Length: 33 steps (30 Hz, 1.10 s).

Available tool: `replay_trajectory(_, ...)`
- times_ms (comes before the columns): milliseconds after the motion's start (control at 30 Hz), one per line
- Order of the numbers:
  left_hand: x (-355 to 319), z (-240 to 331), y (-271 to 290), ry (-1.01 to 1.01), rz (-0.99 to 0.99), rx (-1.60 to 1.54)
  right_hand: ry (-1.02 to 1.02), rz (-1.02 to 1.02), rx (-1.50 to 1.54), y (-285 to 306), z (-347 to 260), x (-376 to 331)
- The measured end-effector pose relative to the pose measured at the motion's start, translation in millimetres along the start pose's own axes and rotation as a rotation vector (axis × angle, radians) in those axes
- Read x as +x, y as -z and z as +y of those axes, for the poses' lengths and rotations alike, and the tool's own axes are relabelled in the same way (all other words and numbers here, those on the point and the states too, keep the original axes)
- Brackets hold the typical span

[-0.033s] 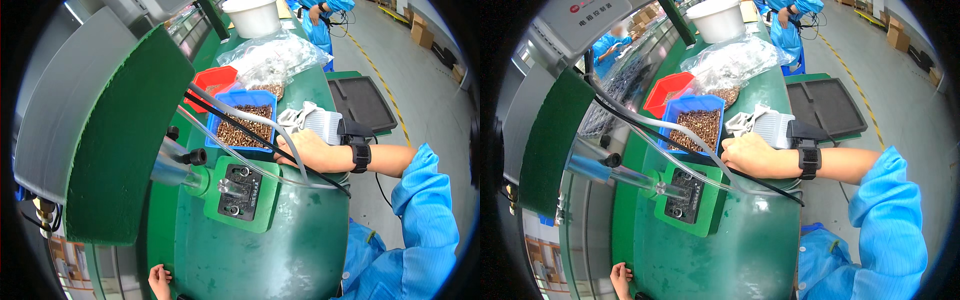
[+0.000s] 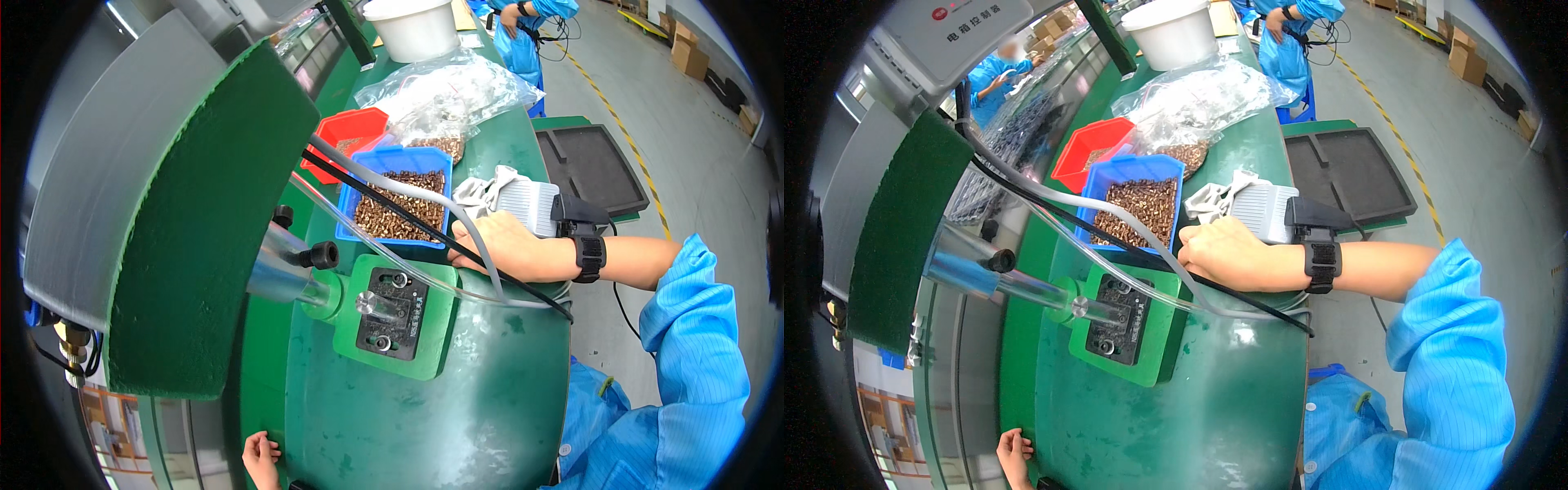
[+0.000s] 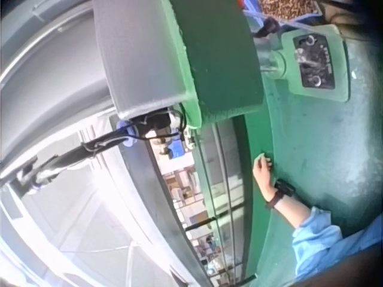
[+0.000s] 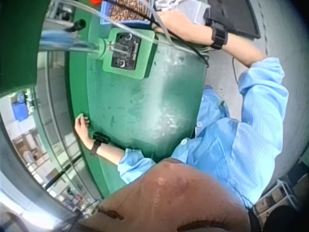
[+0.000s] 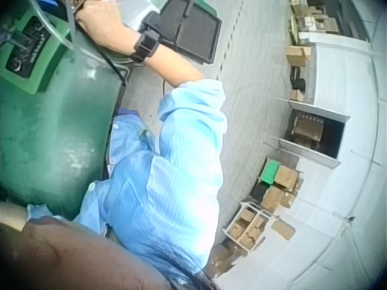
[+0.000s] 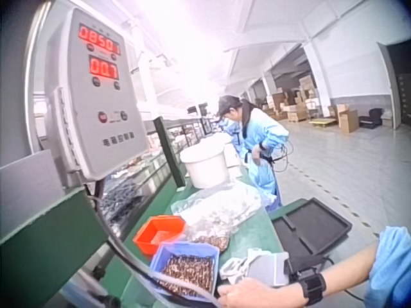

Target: Use a pneumatic press to attach a metal terminal connector to an insulated blue wire.

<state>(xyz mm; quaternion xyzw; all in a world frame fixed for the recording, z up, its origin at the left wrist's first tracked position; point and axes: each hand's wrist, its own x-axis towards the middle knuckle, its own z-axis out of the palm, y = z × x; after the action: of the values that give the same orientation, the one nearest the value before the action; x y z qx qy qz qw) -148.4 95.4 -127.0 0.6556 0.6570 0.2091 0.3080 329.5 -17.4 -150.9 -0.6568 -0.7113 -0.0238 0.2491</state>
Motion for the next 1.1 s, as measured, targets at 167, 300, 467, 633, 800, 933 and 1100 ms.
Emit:
replay_trajectory(167, -1.0, 1.8, 0.0, 0.009, 0.007, -0.001, -0.015, -0.01, 0.073, -2.3, 2.0, -0.3)
replay_trajectory(300, 21.4, -42.0, 4.2, -0.015, 0.035, -0.065, 0.033, -0.048, 0.033, -2.4, 4.4, -0.2)
replay_trajectory(467, -1.2, 2.7, -0.5, 0.018, 0.014, -0.017, 0.071, -0.083, 0.009, 12.3, -0.2, -1.1)
replay_trajectory(633, -2.3, 0.0, 2.5, 0.004, 0.02, 0.009, 0.026, 0.066, -0.01, 37.3, -5.7, 16.1)
replay_trajectory(800, -1.3, 0.4, -2.0, -0.007, -0.001, 0.011, 0.128, 0.356, -0.067, 38.7, 20.9, 55.0)
replay_trajectory(933, -2.0, 0.9, -1.0, 0.039, 0.009, -0.008, -0.071, 0.255, -0.035, 57.0, 26.8, 48.3)
replay_trajectory(1100, 27.4, -48.2, 5.5, -0.041, 0.033, -0.049, -0.237, 0.031, -0.06, 48.8, 54.0, 24.2)
